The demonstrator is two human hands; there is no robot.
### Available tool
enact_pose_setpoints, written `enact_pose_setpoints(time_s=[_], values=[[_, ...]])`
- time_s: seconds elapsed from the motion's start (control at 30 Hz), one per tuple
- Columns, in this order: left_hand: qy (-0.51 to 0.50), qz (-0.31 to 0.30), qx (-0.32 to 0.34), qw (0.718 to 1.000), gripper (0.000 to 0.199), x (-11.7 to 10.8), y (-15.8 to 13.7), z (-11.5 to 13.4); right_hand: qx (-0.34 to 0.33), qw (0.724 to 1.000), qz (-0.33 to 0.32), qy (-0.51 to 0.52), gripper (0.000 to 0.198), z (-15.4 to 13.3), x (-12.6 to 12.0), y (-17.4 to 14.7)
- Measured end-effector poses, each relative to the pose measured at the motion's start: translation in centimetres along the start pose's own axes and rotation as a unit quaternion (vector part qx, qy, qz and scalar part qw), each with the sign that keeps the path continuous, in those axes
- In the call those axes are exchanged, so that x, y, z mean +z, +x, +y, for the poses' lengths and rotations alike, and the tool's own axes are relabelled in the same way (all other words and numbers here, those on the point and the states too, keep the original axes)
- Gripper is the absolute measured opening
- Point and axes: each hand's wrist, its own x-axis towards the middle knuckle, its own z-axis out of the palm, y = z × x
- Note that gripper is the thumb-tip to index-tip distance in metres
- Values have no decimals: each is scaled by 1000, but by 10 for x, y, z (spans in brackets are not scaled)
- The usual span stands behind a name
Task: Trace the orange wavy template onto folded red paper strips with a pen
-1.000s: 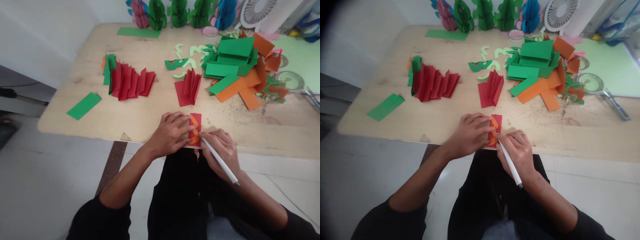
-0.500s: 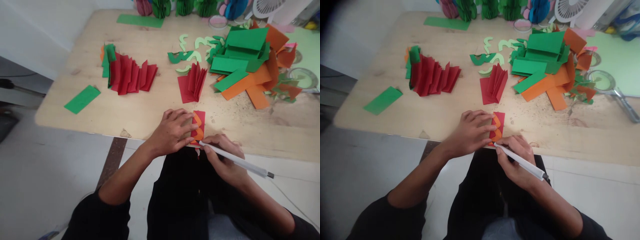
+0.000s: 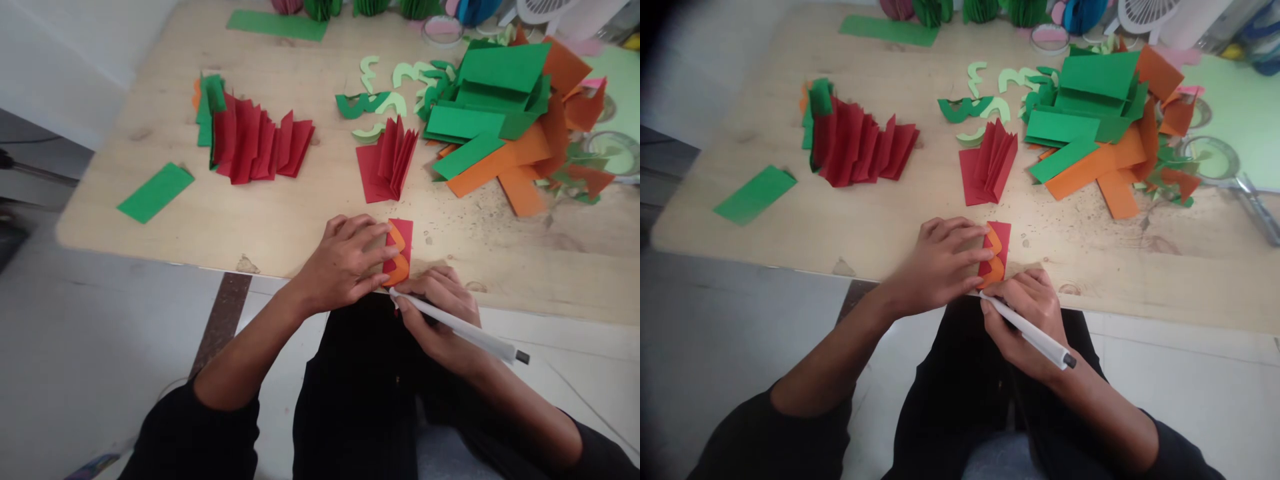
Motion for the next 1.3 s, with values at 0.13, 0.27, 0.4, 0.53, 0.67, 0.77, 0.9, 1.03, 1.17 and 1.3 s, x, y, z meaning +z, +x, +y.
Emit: enact_pose_setpoints(time_s=[0.13, 0.27, 0.4, 0.53, 0.67, 0.77, 0.9, 1.03, 1.17, 1.3], values=[[-3, 5, 3, 1000, 33, 0, 0, 0, 0, 1000, 1, 1, 7, -1, 0, 1], [-6, 1, 0, 1000, 33, -1, 0, 0, 1, 1000, -6, 2, 8, -2, 0, 2], [-8, 0, 0, 1000, 33, -2, 0, 0, -1, 1000, -4, 1, 7, -2, 0, 1], [-8, 2, 2, 1000, 33, -1, 0, 0, 0, 1000, -4, -1, 8, -1, 0, 1], [-9, 1, 0, 1000, 33, 0, 0, 0, -3, 1000, 0, 6, 8, 0, 0, 0], [-6, -2, 0, 1000, 33, -1, 0, 0, -4, 1000, 4, 6, 9, 0, -1, -1], [-8, -3, 1, 1000, 33, -1, 0, 0, -1, 1000, 9, 7, 9, 2, -2, -2], [-11, -11, -3, 1000, 33, -2, 0, 0, 4, 1000, 14, 8, 8, 4, -4, -4], [-12, -5, 0, 1000, 32, -2, 1, 0, 10, 1000, 15, 2, 7, 5, -6, -5], [-14, 2, 2, 1000, 32, -2, 1, 0, 8, 1000, 24, -3, 7, 7, -9, -6]])
